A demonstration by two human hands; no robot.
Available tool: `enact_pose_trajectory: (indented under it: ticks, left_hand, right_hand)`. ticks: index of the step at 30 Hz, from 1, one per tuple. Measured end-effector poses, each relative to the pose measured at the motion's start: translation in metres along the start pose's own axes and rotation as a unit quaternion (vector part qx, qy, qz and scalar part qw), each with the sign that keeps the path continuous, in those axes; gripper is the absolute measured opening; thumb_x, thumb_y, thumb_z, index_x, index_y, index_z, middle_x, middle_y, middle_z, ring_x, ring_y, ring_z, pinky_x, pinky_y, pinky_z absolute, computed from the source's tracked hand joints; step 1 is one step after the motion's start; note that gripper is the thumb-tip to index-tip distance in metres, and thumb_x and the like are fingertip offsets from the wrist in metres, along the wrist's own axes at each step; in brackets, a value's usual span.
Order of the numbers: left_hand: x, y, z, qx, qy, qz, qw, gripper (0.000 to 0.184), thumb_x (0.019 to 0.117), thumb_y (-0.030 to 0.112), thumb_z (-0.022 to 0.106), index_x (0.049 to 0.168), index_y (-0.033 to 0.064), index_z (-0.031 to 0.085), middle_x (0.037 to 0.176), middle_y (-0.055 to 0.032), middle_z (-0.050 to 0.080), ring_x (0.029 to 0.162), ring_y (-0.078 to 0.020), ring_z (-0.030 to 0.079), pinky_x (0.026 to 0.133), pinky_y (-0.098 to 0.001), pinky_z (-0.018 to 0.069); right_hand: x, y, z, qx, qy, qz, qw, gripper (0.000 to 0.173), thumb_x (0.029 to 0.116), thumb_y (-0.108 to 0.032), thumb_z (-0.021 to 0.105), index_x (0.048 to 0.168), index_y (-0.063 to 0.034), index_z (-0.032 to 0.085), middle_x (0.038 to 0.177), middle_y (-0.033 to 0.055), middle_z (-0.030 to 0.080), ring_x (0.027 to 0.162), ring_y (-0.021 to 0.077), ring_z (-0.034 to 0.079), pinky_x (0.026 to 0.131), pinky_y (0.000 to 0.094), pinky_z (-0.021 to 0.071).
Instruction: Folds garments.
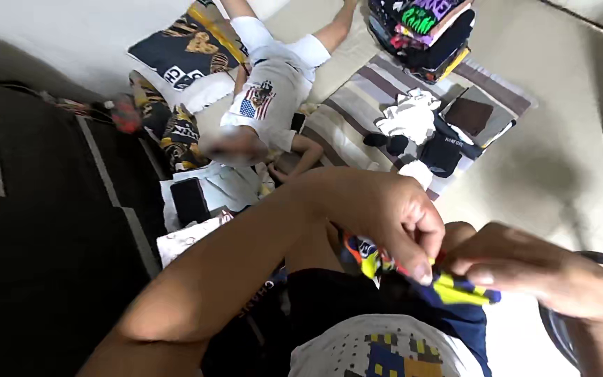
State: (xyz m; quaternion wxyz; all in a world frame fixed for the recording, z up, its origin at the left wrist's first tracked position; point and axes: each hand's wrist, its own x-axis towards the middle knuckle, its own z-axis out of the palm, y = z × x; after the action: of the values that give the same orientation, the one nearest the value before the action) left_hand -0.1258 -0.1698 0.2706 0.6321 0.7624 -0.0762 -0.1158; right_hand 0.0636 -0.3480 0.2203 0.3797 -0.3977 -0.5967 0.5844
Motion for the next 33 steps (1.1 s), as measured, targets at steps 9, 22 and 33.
enact_pose_trajectory:
  ticks: [9,22,33]
  left_hand:
    - [-0.036,0.01,0.069,0.022,-0.112,0.08,0.99,0.019,0.0768,0.016,0.081,0.094,0.008,0.078,0.07,0.0036,0.067,0.059,-0.0011,0.057,0.051,-0.019,0.0413]
    - [-0.142,0.033,0.022,0.645,0.095,-0.284,0.703,0.017,0.0871,0.0,0.071,0.103,0.0064,0.074,0.103,-0.017,0.071,0.095,-0.0397,0.07,0.074,-0.0558,0.0581]
    - [-0.094,0.073,0.026,0.52,0.187,-0.267,0.79,0.017,0.0977,0.032,0.063,0.089,0.021,0.072,0.064,0.0074,0.058,0.061,-0.0109,0.059,0.054,-0.0361,0.0482]
  right_hand:
    - [0.048,0.01,0.098,-0.44,-0.121,0.383,0.803,0.039,0.0979,-0.026,0.062,0.118,0.0074,0.066,0.123,0.0329,0.062,0.119,0.0518,0.057,0.094,0.0682,0.0447]
    - [-0.005,-0.012,-0.053,-0.636,0.155,-0.015,0.756,0.022,0.0936,-0.022,0.06,0.091,-0.0056,0.074,0.087,0.0138,0.069,0.08,0.0378,0.069,0.059,0.0584,0.0527]
    - [0.11,-0.032,0.086,-0.022,0.148,-0.092,0.985,0.038,0.0889,-0.018,0.075,0.121,-0.0093,0.056,0.095,-0.003,0.069,0.085,0.0039,0.068,0.075,0.0231,0.0593]
